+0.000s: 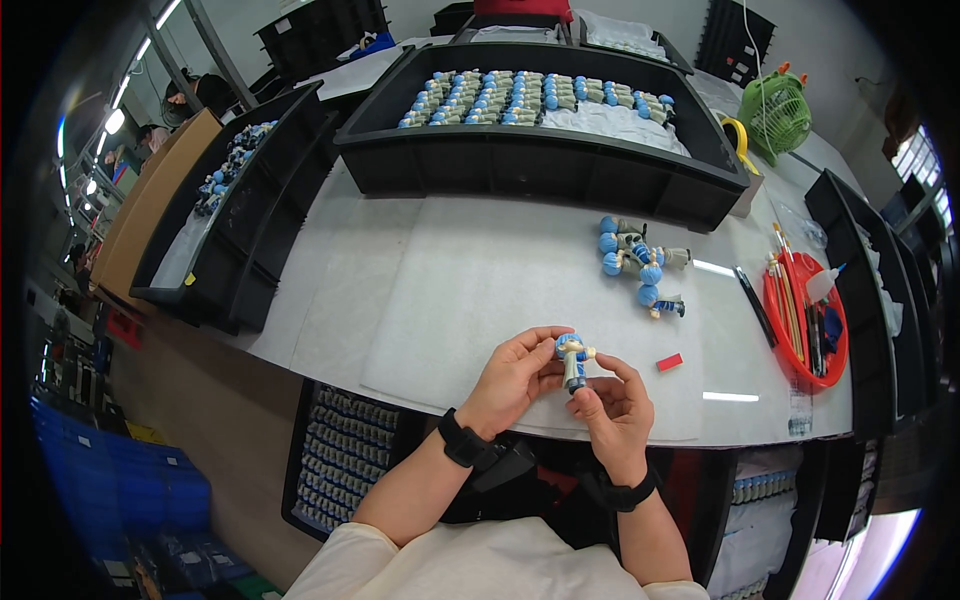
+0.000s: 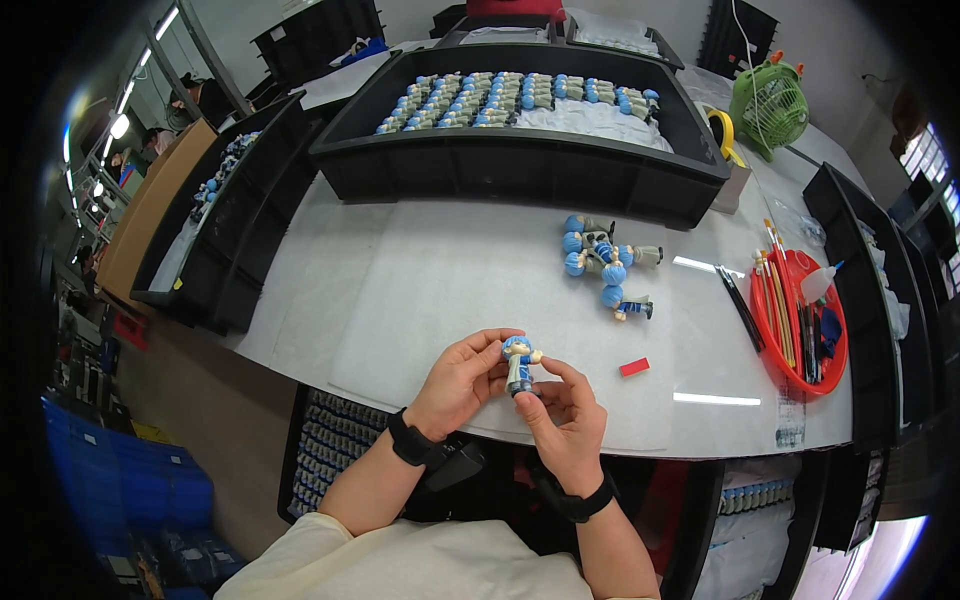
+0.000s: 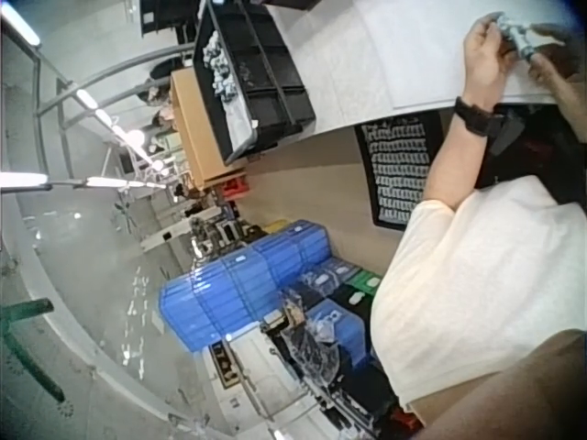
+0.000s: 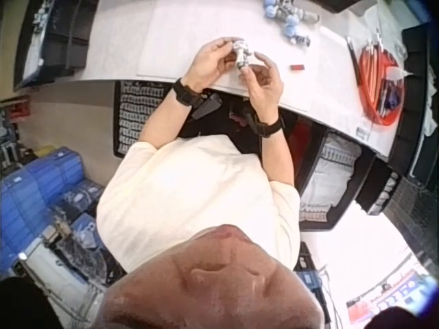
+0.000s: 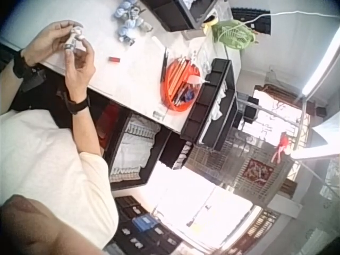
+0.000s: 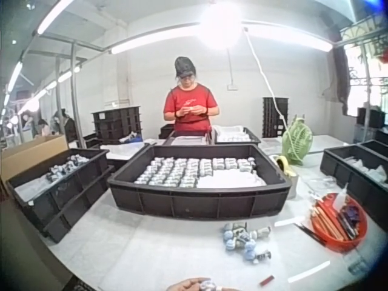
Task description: Assembling small plastic figurines and placing them into organized trays and shipping boxes.
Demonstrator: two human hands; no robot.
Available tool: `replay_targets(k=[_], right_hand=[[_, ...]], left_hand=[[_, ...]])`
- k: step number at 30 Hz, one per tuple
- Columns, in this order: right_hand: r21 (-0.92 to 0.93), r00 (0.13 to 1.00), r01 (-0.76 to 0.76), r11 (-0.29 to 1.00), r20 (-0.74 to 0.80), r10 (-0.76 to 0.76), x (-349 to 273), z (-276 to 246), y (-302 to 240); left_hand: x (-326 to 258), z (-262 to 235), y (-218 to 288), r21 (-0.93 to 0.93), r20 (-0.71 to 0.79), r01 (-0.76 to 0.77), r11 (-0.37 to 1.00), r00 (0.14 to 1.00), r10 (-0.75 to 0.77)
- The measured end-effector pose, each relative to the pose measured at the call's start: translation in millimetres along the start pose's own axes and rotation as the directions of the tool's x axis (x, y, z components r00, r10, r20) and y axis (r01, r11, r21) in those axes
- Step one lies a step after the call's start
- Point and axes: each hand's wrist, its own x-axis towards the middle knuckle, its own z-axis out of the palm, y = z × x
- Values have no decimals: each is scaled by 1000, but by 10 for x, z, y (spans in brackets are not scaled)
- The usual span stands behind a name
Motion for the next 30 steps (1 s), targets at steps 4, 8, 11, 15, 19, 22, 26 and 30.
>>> replay_targets(k=[4,8,11,15,19,22,26,30], right_hand=[[6,1000,22,1000,-5,-22,9,1,28],[-80,995,99,992,39,-96,16,-29,73],[-54,997,61,997,44,-59,7,-30,55],[-45,998,39,998,45,-37,4,-24,39],[-12,999,35,999,15,-34,8,-19,42],[-24,998,54,998,17,-54,13,-19,60],[-29,996,78,997,32,-77,14,-12,51],[-31,998,47,998,54,-45,8,-17,5]], left_hand=[[13,11,16,-11,4,-3,1000,1000,3],[10,23,8,7,-16,-16,1000,1000,16],[9,15,-6,21,-18,-27,999,999,27],[12,3,-19,24,-15,-42,999,999,42],[14,-14,-25,19,-12,-45,999,999,46],[12,-2,-15,13,-18,-44,999,999,45],[4,11,1,1,-25,-56,998,998,56],[-2,11,3,-4,-26,-67,998,997,67]])
